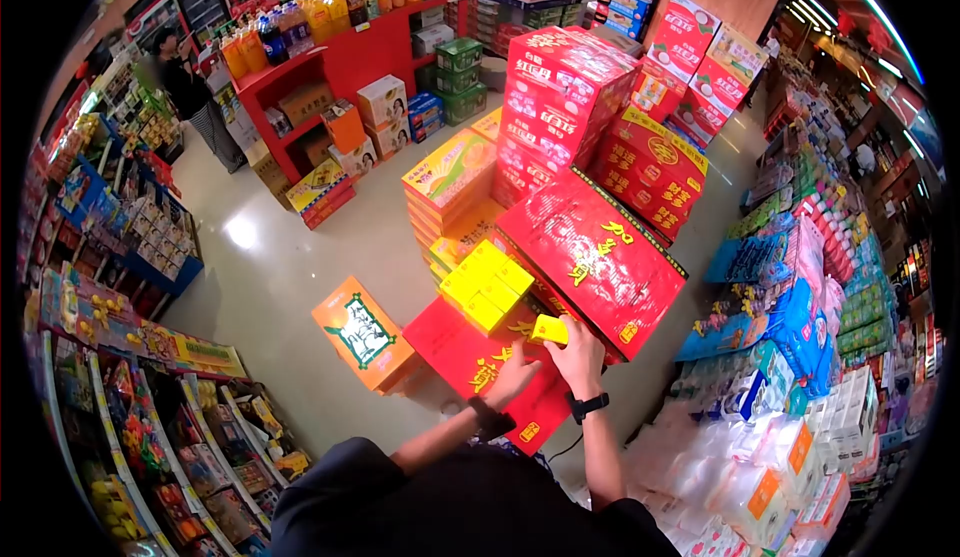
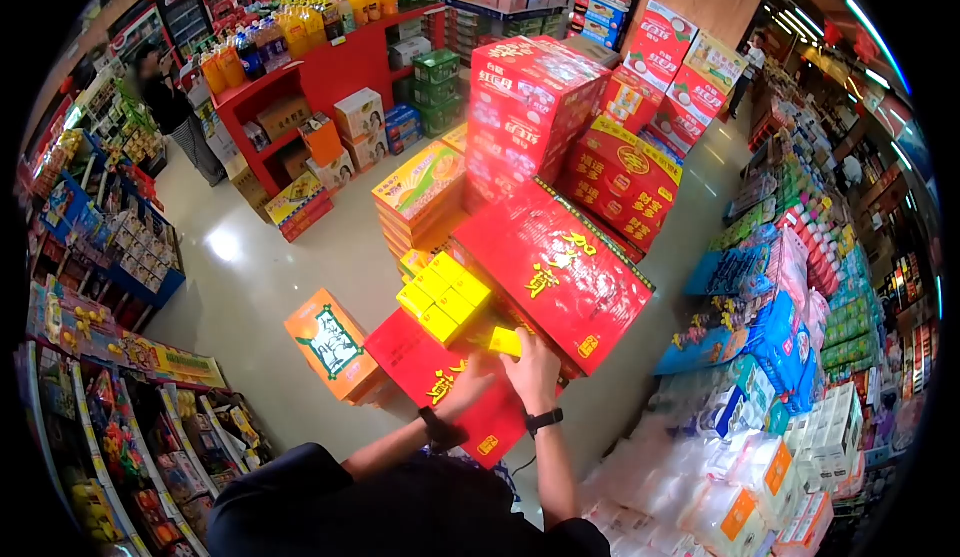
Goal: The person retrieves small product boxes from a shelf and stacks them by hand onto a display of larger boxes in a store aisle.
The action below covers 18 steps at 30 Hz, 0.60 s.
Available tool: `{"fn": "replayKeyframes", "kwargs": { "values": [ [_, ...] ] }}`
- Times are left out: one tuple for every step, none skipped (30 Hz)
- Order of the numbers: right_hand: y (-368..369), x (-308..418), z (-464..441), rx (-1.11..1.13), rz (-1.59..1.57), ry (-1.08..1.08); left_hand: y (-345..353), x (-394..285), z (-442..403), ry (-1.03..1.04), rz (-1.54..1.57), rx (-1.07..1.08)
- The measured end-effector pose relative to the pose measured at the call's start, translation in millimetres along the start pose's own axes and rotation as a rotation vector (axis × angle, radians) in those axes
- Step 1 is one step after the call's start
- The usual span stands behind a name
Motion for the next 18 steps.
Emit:
{"fn": "replayKeyframes", "kwargs": {
  "values": [
    [3,1,0,0.000,0.017,0.052,1,5,-10,0.051,0.042,-0.007],
    [8,2,-3,-0.040,-0.003,0.049,3,12,-18,0.100,0.084,-0.011],
    [11,4,-7,-0.051,0.008,0.053,4,12,-18,0.145,0.124,-0.013],
    [14,7,-10,-0.061,0.020,0.060,6,13,-16,0.190,0.191,0.003],
    [15,9,-14,-0.076,0.035,0.066,7,9,-20,0.241,0.258,0.022],
    [13,14,-19,-0.091,0.061,0.060,8,-3,-24,0.300,0.326,0.042],
    [16,15,-23,-0.059,0.069,0.084,7,-10,-25,0.284,0.336,0.046],
    [18,17,-26,-0.059,0.094,0.088,6,-15,-22,0.265,0.347,0.047],
    [20,18,-29,-0.058,0.117,0.090,5,-18,-22,0.247,0.358,0.046],
    [22,19,-32,-0.074,0.122,0.084,6,-21,-24,0.234,0.359,0.038],
    [23,19,-33,-0.085,0.129,0.085,5,-23,-24,0.227,0.361,0.036],
    [22,21,-35,-0.093,0.134,0.084,2,-35,-19,0.217,0.363,0.033],
    [21,22,-37,-0.100,0.139,0.084,0,-37,-18,0.206,0.365,0.029],
    [22,23,-38,-0.111,0.150,0.082,-1,-41,-17,0.211,0.365,0.022],
    [22,22,-39,-0.102,0.146,0.089,-1,-39,-20,0.218,0.363,0.015],
    [23,22,-40,-0.093,0.143,0.095,-1,-37,-22,0.225,0.362,0.009],
    [23,22,-40,-0.084,0.140,0.102,0,-36,-23,0.226,0.361,-0.005],
    [24,22,-42,-0.105,0.136,0.081,0,-35,-25,0.229,0.359,-0.018]
  ]
}}
Point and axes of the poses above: each hand's wrist, its own z-axis away from the middle knuckle, its own y-axis out of the palm, x = y × z, the point moved 4 cm from there along -z, towards the middle knuckle, and after that the axes turned 7 degrees about -y, right-handed, at the moved point
